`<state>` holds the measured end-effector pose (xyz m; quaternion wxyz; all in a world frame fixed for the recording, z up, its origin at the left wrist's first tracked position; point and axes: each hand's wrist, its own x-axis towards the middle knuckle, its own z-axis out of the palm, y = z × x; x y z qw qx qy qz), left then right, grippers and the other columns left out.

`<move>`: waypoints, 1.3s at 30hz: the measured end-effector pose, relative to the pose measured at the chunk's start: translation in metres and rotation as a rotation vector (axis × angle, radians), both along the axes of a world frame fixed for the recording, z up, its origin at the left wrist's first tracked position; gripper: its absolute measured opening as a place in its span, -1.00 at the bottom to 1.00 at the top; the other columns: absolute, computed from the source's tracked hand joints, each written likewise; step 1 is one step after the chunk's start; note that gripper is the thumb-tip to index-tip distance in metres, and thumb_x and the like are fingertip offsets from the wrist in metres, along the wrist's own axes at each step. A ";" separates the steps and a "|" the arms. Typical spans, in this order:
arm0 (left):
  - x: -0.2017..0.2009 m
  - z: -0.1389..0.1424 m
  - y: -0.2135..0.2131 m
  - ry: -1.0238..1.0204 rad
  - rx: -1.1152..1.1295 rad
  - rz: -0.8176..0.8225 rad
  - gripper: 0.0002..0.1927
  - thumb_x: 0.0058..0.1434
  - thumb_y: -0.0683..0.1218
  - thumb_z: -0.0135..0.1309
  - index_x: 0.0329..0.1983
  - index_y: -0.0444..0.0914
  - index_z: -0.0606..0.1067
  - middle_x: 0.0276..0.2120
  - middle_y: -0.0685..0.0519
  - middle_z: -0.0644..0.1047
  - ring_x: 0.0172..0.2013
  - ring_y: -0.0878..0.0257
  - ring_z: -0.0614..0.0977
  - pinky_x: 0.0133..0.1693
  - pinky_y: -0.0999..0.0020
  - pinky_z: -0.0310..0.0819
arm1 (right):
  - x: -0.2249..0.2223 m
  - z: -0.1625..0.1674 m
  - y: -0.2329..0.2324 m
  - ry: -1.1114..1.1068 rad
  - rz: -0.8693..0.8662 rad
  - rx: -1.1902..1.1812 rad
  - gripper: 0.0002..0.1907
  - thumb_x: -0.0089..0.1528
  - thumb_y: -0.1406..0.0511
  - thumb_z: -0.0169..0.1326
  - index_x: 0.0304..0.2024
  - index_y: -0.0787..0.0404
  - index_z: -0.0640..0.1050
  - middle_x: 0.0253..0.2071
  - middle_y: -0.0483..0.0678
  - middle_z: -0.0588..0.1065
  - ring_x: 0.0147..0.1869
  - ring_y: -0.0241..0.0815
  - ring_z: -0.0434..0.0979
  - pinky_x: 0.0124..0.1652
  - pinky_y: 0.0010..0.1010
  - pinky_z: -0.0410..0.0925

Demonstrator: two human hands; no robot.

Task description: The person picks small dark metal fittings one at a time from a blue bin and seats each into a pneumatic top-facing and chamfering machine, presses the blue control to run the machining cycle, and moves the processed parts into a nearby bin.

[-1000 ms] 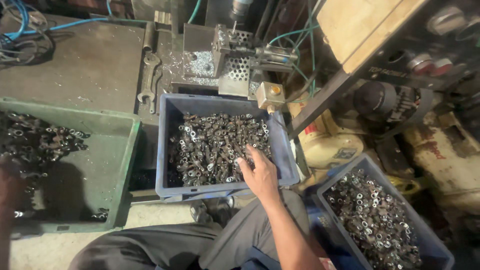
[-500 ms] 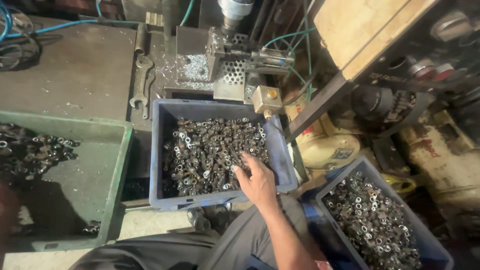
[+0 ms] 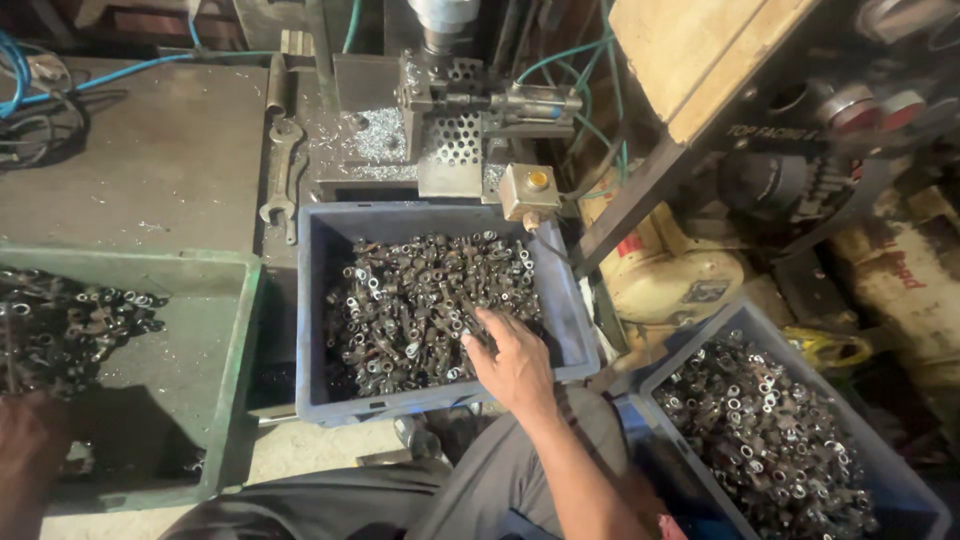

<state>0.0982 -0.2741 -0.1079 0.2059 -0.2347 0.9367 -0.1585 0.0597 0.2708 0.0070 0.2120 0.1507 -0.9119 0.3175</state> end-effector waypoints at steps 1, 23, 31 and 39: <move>0.002 0.001 0.000 0.001 0.000 -0.002 -0.75 0.24 0.13 0.15 -0.11 0.02 0.70 -0.17 0.07 0.71 -0.14 0.15 0.75 -0.09 0.22 0.56 | 0.000 0.001 0.000 -0.004 0.002 -0.001 -0.60 0.19 0.22 0.22 0.03 0.27 0.57 -0.05 0.14 0.60 -0.04 0.16 0.63 -0.07 -0.15 0.48; 0.013 0.046 0.021 0.241 -0.147 0.021 -0.65 0.36 0.13 0.02 -0.25 -0.08 0.75 -0.28 0.02 0.78 -0.24 0.17 0.82 0.07 0.15 0.49 | 0.000 0.004 0.008 -0.039 0.049 -0.071 -0.57 0.21 0.19 0.19 0.09 0.26 0.57 -0.06 0.13 0.60 -0.04 0.15 0.62 -0.06 -0.14 0.46; 0.007 0.107 0.204 1.146 0.825 -0.232 -0.76 0.20 -0.06 0.29 -0.08 -0.20 0.66 -0.26 -0.05 0.65 -0.28 0.16 0.67 -0.21 0.30 0.52 | -0.002 0.000 0.018 -0.293 0.116 -0.302 -0.55 0.24 0.19 0.18 0.14 0.23 0.57 -0.07 0.06 0.63 -0.07 -0.08 0.69 -0.11 -0.33 0.50; -0.048 0.130 0.441 1.164 1.238 -0.574 -0.87 0.10 -0.18 0.24 -0.27 -0.24 0.61 -0.31 -0.06 0.65 -0.27 0.01 0.67 -0.18 0.18 0.56 | -0.031 -0.050 0.050 -0.449 0.307 -1.066 -0.69 0.37 0.35 0.05 0.14 0.33 0.54 0.01 -0.08 0.58 0.09 -0.32 0.53 0.12 -0.47 0.38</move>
